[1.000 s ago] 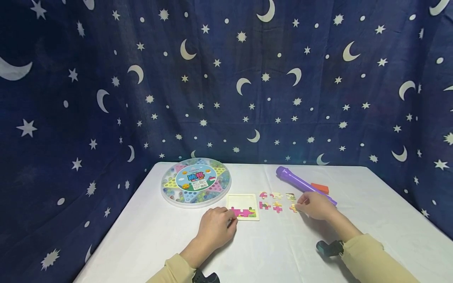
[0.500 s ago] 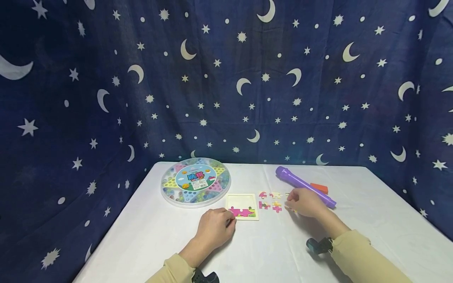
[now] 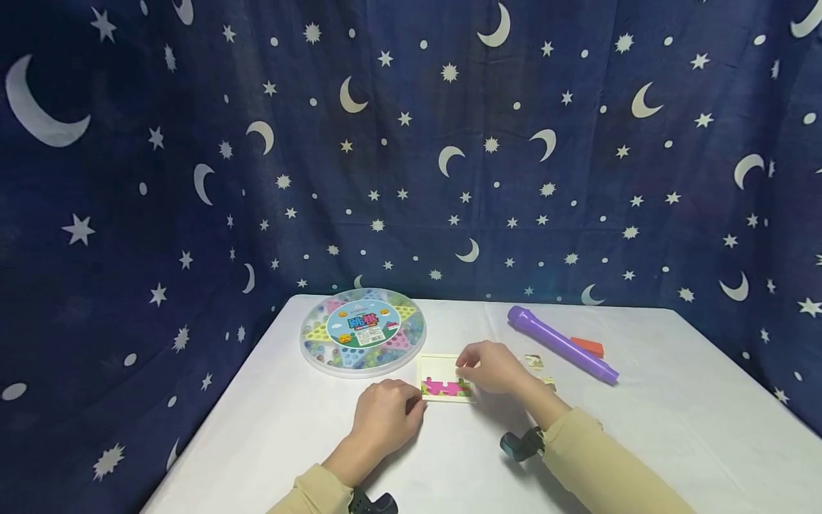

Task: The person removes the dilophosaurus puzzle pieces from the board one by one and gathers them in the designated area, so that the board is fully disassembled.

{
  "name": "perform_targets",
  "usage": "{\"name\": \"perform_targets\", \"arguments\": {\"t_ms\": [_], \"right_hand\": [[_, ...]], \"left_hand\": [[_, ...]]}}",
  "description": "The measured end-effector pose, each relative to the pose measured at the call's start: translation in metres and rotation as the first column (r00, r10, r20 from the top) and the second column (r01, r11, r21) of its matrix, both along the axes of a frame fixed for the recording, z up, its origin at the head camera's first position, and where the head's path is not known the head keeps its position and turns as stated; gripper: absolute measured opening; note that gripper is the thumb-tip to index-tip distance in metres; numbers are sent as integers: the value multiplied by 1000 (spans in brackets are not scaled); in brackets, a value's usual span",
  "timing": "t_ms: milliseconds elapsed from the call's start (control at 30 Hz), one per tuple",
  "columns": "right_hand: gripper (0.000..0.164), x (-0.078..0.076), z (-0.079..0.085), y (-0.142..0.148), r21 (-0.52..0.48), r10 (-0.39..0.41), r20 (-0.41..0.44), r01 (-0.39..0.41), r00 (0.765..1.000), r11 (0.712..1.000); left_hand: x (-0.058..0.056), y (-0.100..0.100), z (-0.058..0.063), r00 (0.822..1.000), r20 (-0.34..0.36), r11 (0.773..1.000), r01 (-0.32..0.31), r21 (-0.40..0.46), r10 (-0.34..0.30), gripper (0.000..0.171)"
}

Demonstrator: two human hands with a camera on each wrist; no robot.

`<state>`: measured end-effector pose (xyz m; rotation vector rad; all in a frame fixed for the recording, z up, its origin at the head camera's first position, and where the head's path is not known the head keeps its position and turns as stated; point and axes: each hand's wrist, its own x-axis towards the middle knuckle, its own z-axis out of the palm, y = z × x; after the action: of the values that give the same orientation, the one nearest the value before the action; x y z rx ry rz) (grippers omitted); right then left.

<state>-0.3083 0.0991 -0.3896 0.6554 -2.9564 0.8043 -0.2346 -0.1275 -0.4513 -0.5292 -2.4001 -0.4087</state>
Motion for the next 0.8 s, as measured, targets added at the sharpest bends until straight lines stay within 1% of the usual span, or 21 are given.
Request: {"name": "perform_targets", "arguments": {"t_ms": [67, 167, 267, 433, 567, 667, 800], "right_hand": [[5, 1, -3, -8, 12, 23, 8, -23, 1000, 1000], [10, 1, -8, -18, 23, 74, 12, -74, 997, 997], [15, -1, -13, -25, 34, 136, 11, -137, 991, 990], [20, -2, -17, -30, 53, 242, 1, -241, 970, 969], [26, -2, -18, -32, 69, 271, 1, -270, 963, 960], [26, -2, -18, -33, 66, 270, 4, -270, 963, 961], [24, 1, -14, -36, 54, 260, 35, -262, 965, 964]], "left_hand": [[-1, 0, -1, 1000, -7, 1000, -28, 3, 28, 10], [-2, 0, -2, 999, 1, 999, -55, -1, 55, 15], [-3, -1, -4, 998, 17, 998, -60, -11, 60, 19], [-5, 0, -7, 997, 31, 998, -63, -23, 64, 20], [-5, 0, -8, 997, 47, 997, -64, -32, 66, 21], [-5, -1, -8, 996, 53, 997, -68, -38, 70, 21], [-6, -1, -7, 995, 65, 996, -75, -41, 78, 21]]}}
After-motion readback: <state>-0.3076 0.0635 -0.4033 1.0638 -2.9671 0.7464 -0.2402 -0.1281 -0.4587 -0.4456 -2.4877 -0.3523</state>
